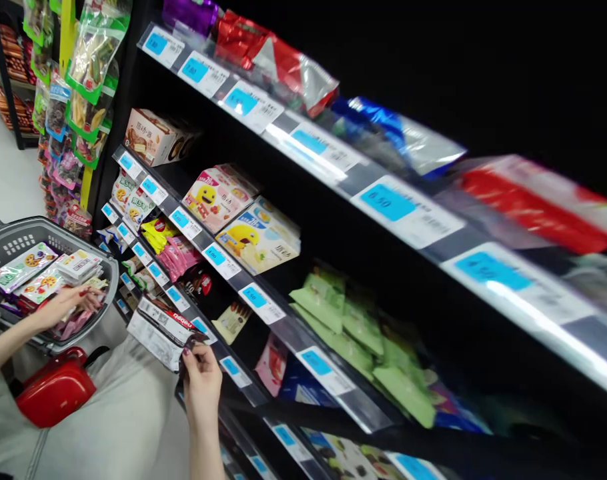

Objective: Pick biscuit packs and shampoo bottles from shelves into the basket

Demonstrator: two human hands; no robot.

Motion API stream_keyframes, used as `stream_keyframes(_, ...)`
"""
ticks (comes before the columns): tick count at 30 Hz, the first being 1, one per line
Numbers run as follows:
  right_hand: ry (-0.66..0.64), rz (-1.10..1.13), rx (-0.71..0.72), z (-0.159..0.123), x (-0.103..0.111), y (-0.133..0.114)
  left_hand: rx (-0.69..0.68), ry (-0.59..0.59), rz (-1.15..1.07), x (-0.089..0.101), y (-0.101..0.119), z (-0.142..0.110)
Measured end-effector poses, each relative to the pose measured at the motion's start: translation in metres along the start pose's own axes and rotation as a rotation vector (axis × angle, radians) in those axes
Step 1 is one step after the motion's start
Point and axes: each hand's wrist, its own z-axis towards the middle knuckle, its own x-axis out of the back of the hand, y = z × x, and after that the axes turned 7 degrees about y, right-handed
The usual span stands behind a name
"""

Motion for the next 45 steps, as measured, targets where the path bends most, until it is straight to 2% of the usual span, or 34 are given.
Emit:
stream_keyframes(2, -0.108, 0.18, -0.17, -0.019, -0.015, -0.01, -0.034, -0.102, -0.141, -0.024, 0.007, -0.011)
stream_keyframes(4, -0.201, 0.411, -0.397, -0.029, -0.03, -0.021, -0.041, -0.156, -0.24, -0.04, 0.007, -0.018)
stream_keyframes(6, -0.251, 0.586, -0.579, -0.033, -0.043, -0.029, -0.029, -0.144, -0.279, -0.047, 0.005, -0.022)
stream_keyframes(9, -0.269, 0.636, -0.65, -0.034, -0.056, -0.032, -0.029, -0.057, -0.275, -0.044, 0.004, -0.022)
stream_keyframes(14, -0.286, 0.628, -0.639, -0.034, -0.062, -0.025, -0.095, 0.005, -0.254, -0.034, 0.011, -0.019)
stream_keyframes(20, -0.289, 0.598, -0.595, -0.036, -0.06, -0.021, -0.082, 0.042, -0.322, -0.038, 0.008, -0.018)
stream_keyframes(27, -0.184, 0.545, -0.507, -0.047, -0.067, -0.016, -0.094, 0.121, -0.337, -0.036, 0.011, -0.02)
stream_keyframes(34, -0.266, 0.507, -0.523, -0.049, -0.072, -0.006, -0.134, 0.228, -0.202, -0.032, 0.021, -0.023)
stream_keyframes(41, -0.279, 0.389, -0.387, -0.045, -0.066, -0.005, -0.152, 0.281, -0.099, -0.03, 0.026, -0.022)
stream_keyframes(45, -0.196, 0.256, -0.276, -0.047, -0.062, -0.012, -0.158, 0.334, -0.067, -0.031, 0.025, -0.026)
